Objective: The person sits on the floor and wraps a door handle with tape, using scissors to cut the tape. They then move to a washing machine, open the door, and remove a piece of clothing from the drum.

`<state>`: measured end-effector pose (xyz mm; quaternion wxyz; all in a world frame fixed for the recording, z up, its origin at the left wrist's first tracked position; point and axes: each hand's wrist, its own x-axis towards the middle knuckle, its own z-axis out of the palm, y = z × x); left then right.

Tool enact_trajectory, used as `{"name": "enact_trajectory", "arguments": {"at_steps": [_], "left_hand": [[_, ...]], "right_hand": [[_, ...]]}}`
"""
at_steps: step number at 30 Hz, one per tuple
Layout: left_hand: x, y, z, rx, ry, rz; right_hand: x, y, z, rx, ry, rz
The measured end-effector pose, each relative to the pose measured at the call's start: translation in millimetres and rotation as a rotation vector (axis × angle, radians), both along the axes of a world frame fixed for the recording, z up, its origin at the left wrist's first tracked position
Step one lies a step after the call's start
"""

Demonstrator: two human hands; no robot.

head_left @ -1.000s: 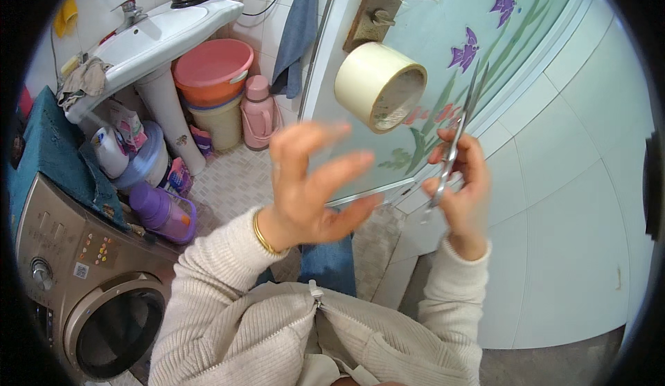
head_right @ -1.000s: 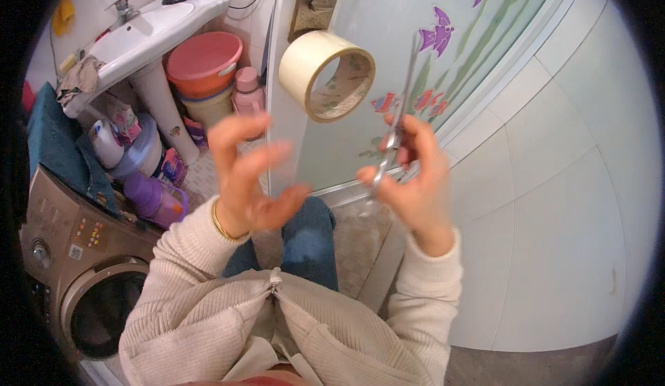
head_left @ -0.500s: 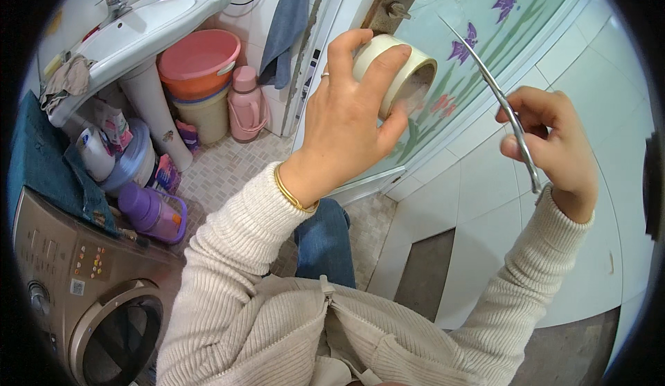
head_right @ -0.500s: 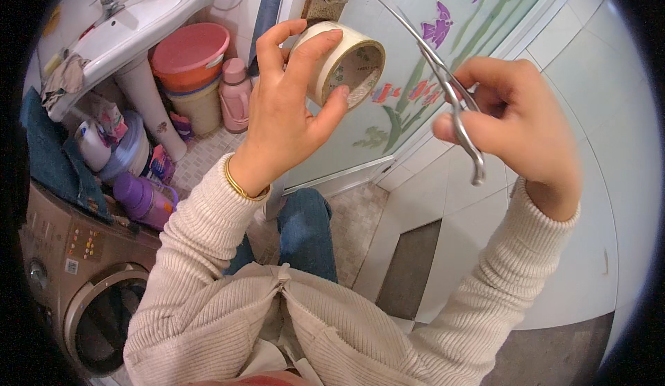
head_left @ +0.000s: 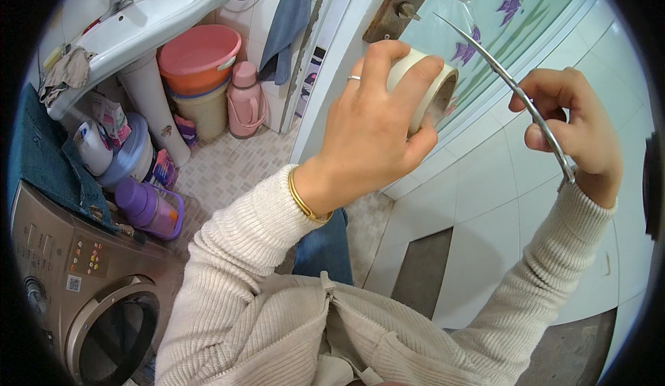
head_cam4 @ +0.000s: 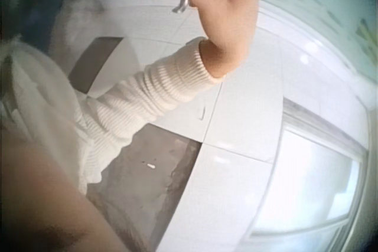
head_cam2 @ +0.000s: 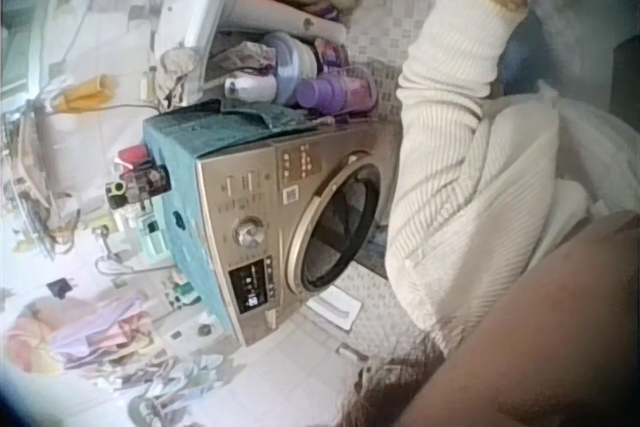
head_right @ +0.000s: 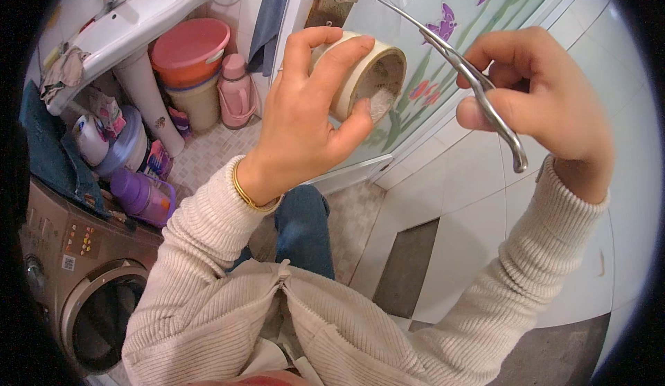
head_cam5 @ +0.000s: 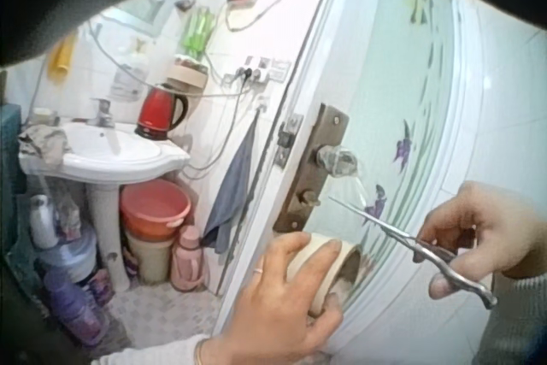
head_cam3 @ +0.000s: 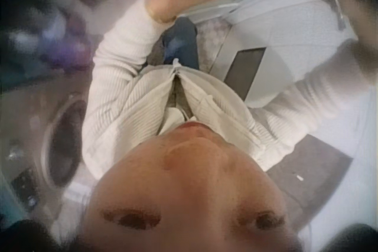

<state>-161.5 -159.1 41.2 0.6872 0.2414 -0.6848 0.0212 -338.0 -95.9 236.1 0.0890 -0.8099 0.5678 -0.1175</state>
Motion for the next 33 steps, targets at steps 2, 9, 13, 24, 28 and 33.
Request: {"name": "enact_trajectory", "arguments": {"at_steps": [2,9,13,24,28,33], "left_hand": [[1,1,-1,0.010,0.003,0.004],[3,2,-3,-0.011,-0.031,0.083],[4,1,-3,-0.015,-0.032,0.097],[9,-2,-16,-0.009,0.027,-0.005],[22,3,-37,-0.101,0.038,0.031],[64,20,-82,-0.045,0.229,0.032]], "right_hand": [[0,0,-1,-0.066,-0.002,0.019],[8,0,11,-0.024,0.109,-0.016],[7,-8,20,0.070,0.191,-0.003],[-1,-14,10,0.223,0.170,-0.005],[-32,-10,-17,0.180,0.080,0.189],[-63,-29,-125,0.333,-0.400,0.376]]}}
